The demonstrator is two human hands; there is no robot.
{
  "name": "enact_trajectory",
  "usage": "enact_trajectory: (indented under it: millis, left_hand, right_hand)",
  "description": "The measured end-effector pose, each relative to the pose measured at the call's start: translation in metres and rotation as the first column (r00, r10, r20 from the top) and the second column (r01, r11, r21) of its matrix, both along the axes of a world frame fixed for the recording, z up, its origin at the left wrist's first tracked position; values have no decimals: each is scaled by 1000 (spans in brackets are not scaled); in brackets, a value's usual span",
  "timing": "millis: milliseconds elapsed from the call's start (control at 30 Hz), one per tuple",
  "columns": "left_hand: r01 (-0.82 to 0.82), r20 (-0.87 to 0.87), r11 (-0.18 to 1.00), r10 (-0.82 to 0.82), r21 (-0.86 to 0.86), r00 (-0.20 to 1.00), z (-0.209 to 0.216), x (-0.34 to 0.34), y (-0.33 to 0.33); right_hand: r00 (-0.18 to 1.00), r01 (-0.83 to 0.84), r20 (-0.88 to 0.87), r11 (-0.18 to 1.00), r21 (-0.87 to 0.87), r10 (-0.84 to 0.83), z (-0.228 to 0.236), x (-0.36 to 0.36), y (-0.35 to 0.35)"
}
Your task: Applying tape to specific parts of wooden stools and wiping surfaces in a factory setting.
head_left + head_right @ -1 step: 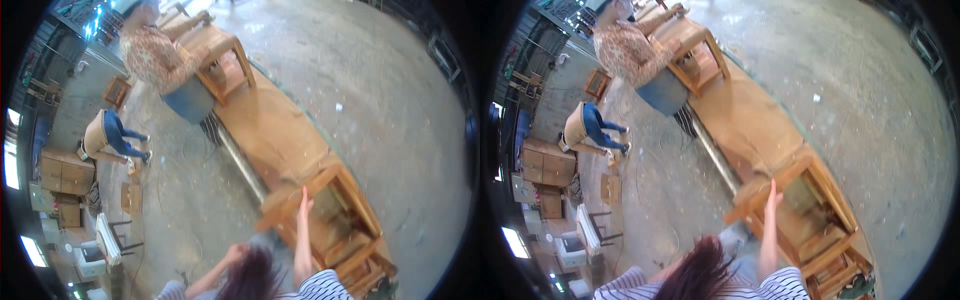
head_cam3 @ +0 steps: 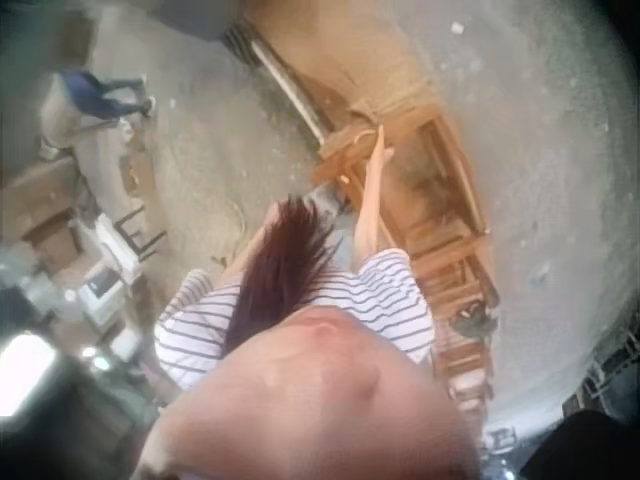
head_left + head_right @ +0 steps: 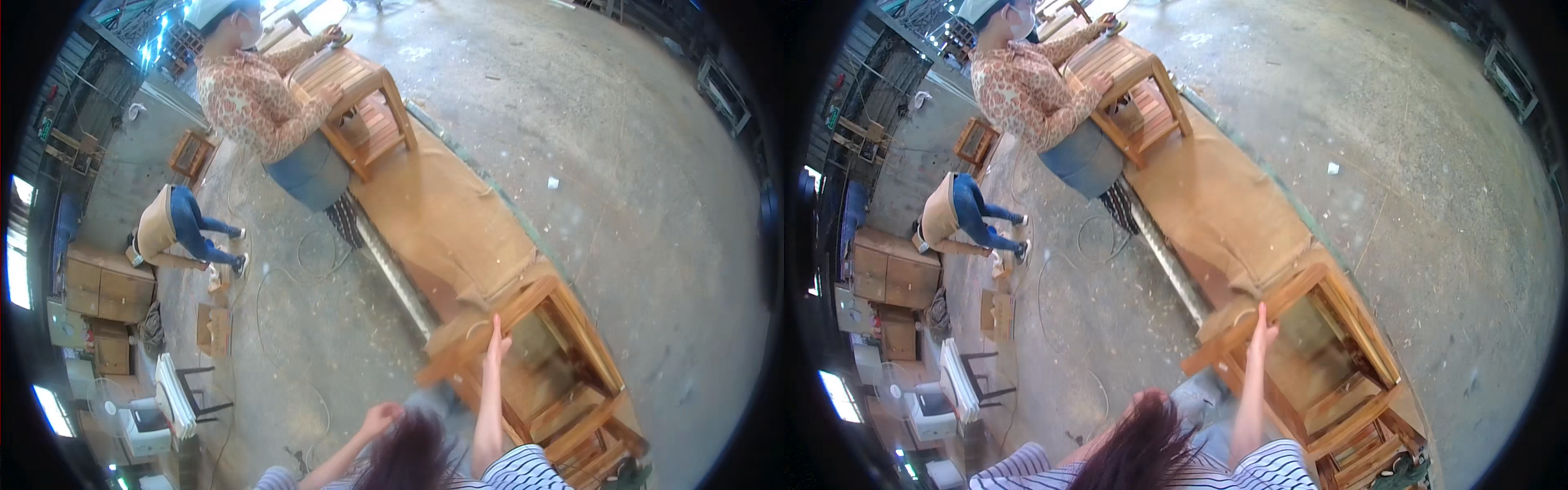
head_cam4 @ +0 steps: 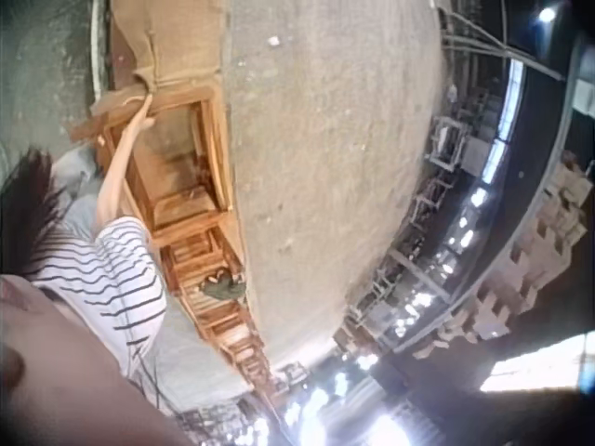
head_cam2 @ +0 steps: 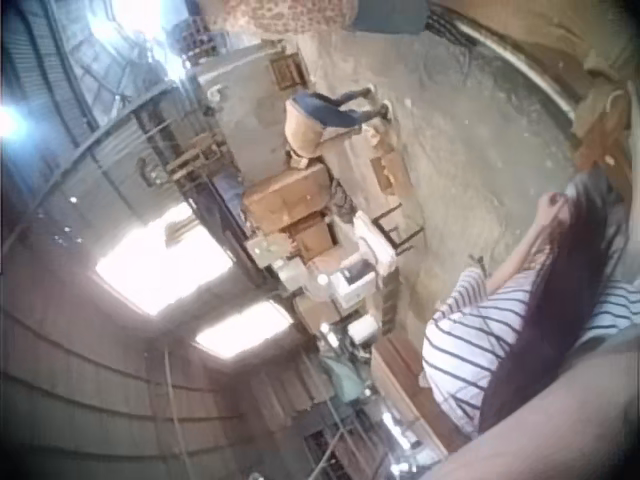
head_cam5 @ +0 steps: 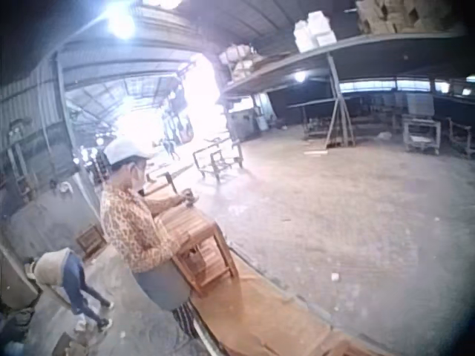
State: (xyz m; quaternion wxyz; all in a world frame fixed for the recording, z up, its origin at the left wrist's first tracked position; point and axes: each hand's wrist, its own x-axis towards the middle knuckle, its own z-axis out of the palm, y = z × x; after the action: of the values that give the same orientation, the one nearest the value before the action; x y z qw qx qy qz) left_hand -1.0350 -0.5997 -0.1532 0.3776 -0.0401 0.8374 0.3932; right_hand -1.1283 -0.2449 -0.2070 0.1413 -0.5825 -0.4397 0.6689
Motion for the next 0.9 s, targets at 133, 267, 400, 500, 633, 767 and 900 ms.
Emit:
enact_trajectory:
  millis: [133, 267, 400, 500, 633, 767, 900]
  left_hand:
    - [-150, -145, 988, 144, -32, 979, 55, -58, 24]
    - [-3, -288, 999, 13, 36, 957, 58, -137, 73]
    - [343, -276, 939, -329, 3, 903, 73, -156, 128]
    - [380, -124, 907, -362, 183, 924, 53, -139, 150]
    - [283, -83, 888, -272, 363, 959, 95, -119, 164]
    - [379, -262, 867, -302, 325, 916, 185, -90, 170]
    - [460, -383, 814, -323, 354, 866, 183, -67, 151]
  right_hand:
    - [991, 133, -16, 991, 11, -133, 21, 23, 5]
    - [974, 223, -54, 972, 75, -220, 86, 47, 9]
    - [971, 232, 46, 972, 29, -233, 184, 111, 39]
    - [936, 349, 45, 937, 25, -350, 230, 148, 53]
    - [896, 352, -243, 928, -119, -371, 267, 200, 68]
    - [807, 341, -442, 920, -193, -392, 283, 242, 73]
    - [725, 237, -577, 923, -303, -375, 242, 264, 76]
